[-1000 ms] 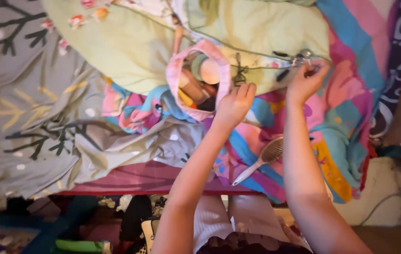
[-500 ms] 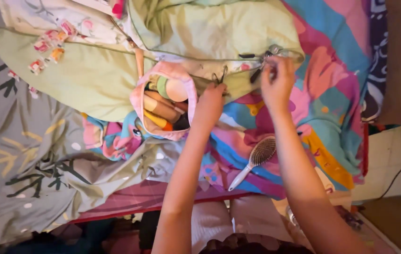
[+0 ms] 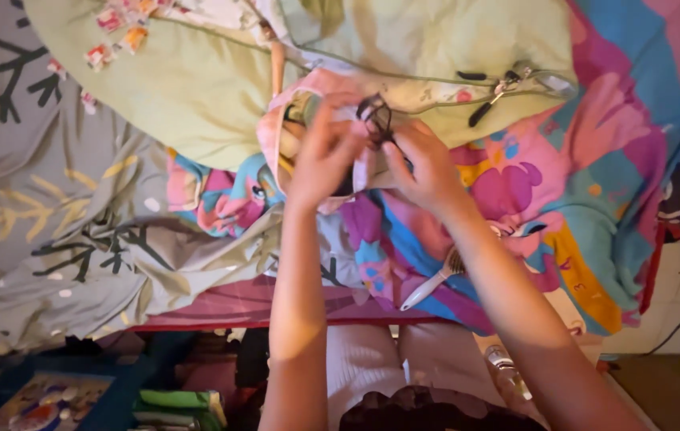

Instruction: Organizing a makeup bag, folding a towel, and tidying small items on a bed.

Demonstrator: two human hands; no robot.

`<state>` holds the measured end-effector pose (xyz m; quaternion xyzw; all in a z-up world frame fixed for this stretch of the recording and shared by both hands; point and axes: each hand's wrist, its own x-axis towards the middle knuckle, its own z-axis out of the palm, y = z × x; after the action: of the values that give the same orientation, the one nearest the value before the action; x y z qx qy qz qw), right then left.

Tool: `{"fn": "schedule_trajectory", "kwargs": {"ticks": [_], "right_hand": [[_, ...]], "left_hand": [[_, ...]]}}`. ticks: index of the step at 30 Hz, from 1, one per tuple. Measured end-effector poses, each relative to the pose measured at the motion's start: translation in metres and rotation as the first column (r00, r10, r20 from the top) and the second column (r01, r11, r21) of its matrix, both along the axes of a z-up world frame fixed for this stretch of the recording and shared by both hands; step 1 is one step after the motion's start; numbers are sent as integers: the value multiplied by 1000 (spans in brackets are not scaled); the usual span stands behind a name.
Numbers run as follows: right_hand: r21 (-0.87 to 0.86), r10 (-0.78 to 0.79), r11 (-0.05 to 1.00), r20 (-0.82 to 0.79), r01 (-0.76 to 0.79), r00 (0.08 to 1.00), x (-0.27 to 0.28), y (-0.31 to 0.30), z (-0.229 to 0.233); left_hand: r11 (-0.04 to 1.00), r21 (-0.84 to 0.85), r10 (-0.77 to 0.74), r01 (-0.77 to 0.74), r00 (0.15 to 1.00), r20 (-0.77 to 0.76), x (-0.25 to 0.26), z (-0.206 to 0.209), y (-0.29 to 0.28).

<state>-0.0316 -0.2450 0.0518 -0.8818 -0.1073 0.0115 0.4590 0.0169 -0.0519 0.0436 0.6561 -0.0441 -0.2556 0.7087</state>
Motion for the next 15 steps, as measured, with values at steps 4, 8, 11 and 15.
{"fn": "schedule_trajectory", "kwargs": {"ticks": [4, 8, 11, 15], "right_hand": [[9, -74, 997, 106, 73, 992, 0, 63, -22], [-297, -55, 951, 111, 86, 992, -4, 108, -50], [-477, -65, 872, 103, 107, 993, -6, 122, -29], [-488, -38, 871, 60, 63, 997, -2, 114, -6]], "left_hand": [[887, 111, 426, -449, 886, 182, -10, 9, 32], [432, 601, 70, -673, 689, 721, -17, 2, 52], [423, 693, 60, -583, 782, 621, -25, -11, 58], [466, 758, 188, -457, 888, 420, -23, -11, 59]]}}
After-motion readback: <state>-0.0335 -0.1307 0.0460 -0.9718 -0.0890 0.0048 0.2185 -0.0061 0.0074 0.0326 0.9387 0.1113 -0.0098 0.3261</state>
